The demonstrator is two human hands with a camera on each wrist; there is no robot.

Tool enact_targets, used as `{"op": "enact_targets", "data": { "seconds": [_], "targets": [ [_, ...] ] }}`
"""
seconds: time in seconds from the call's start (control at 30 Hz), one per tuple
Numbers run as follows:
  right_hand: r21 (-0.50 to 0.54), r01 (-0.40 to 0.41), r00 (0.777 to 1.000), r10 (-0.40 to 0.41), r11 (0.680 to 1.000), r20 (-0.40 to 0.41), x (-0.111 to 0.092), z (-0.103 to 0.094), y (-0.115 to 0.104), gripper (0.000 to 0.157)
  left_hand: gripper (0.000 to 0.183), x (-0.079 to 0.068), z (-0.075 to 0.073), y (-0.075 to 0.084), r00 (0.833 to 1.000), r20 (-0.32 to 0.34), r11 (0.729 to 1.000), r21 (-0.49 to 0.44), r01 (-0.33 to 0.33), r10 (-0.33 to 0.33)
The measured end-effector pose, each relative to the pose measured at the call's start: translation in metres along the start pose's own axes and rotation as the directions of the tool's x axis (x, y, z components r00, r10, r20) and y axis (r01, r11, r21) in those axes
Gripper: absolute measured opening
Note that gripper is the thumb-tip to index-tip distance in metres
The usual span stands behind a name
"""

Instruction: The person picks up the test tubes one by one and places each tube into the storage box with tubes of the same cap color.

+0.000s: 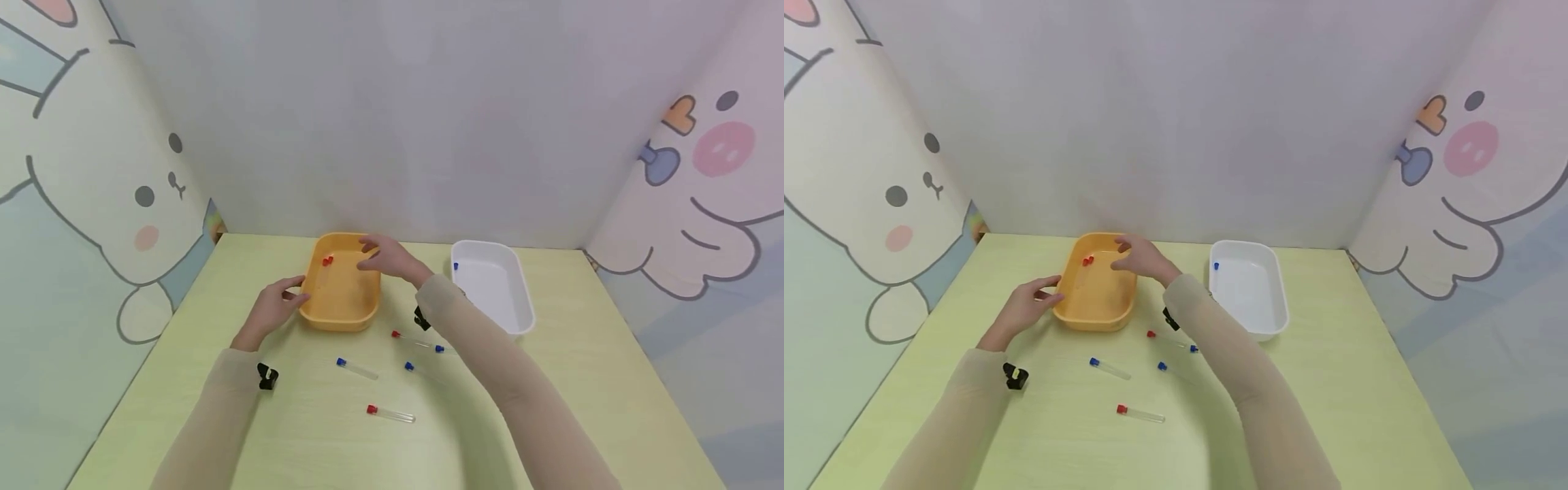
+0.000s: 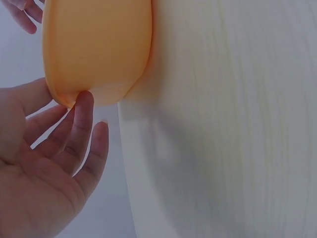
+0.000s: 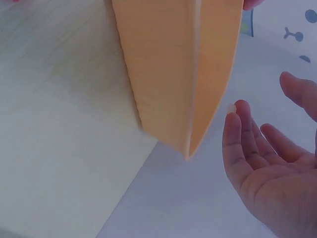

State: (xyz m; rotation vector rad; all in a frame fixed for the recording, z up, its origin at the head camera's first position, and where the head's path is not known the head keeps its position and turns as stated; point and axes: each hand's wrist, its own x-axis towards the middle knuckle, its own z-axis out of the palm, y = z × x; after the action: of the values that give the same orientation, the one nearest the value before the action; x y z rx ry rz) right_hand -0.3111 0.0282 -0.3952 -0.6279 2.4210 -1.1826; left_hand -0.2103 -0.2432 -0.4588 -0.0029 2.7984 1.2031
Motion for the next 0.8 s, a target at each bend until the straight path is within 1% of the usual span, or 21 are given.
{"op": "enact_targets", "data": {
  "seconds": [0.23, 0.3, 0.4, 0.53, 0.67, 0.8],
  "targets": [
    [-0.044, 0.002, 1.0, -0.002, 0.999, -0.007, -0.015, -0.018, 0.0, 0.062, 0.057, 0.001, -0.002, -0.002, 1.0, -0.007, 1.0, 0.015, -0.003, 0.003],
    [-0.064, 0.003, 1.0, -0.003, 0.998, -0.009, -0.02, -0.022, 0.0, 0.061, 0.057, 0.001, -0.002, -0.002, 1.0, -0.006, 1.0, 0.018, -0.011, 0.011],
    [-0.099, 0.003, 1.0, -0.004, 0.995, -0.008, -0.027, -0.026, 0.004, 0.059, 0.057, 0.002, -0.002, -0.003, 1.0, -0.008, 1.0, 0.013, -0.005, 0.005],
    [-0.144, -0.013, 1.0, 0.012, 0.989, -0.006, -0.035, -0.03, 0.011, 0.054, 0.057, 0.003, -0.001, -0.004, 1.0, -0.003, 1.0, 0.007, -0.004, 0.004],
    [-0.156, -0.032, 0.999, 0.031, 0.987, -0.008, -0.044, -0.031, 0.017, 0.049, 0.057, 0.003, 0.0, -0.004, 1.0, -0.001, 1.0, 0.006, -0.005, 0.005],
    [-0.167, -0.041, 0.999, 0.041, 0.985, -0.007, -0.052, -0.032, 0.022, 0.046, 0.058, 0.003, 0.001, -0.005, 1.0, 0.004, 1.0, 0.005, 0.01, -0.01]
  ]
}}
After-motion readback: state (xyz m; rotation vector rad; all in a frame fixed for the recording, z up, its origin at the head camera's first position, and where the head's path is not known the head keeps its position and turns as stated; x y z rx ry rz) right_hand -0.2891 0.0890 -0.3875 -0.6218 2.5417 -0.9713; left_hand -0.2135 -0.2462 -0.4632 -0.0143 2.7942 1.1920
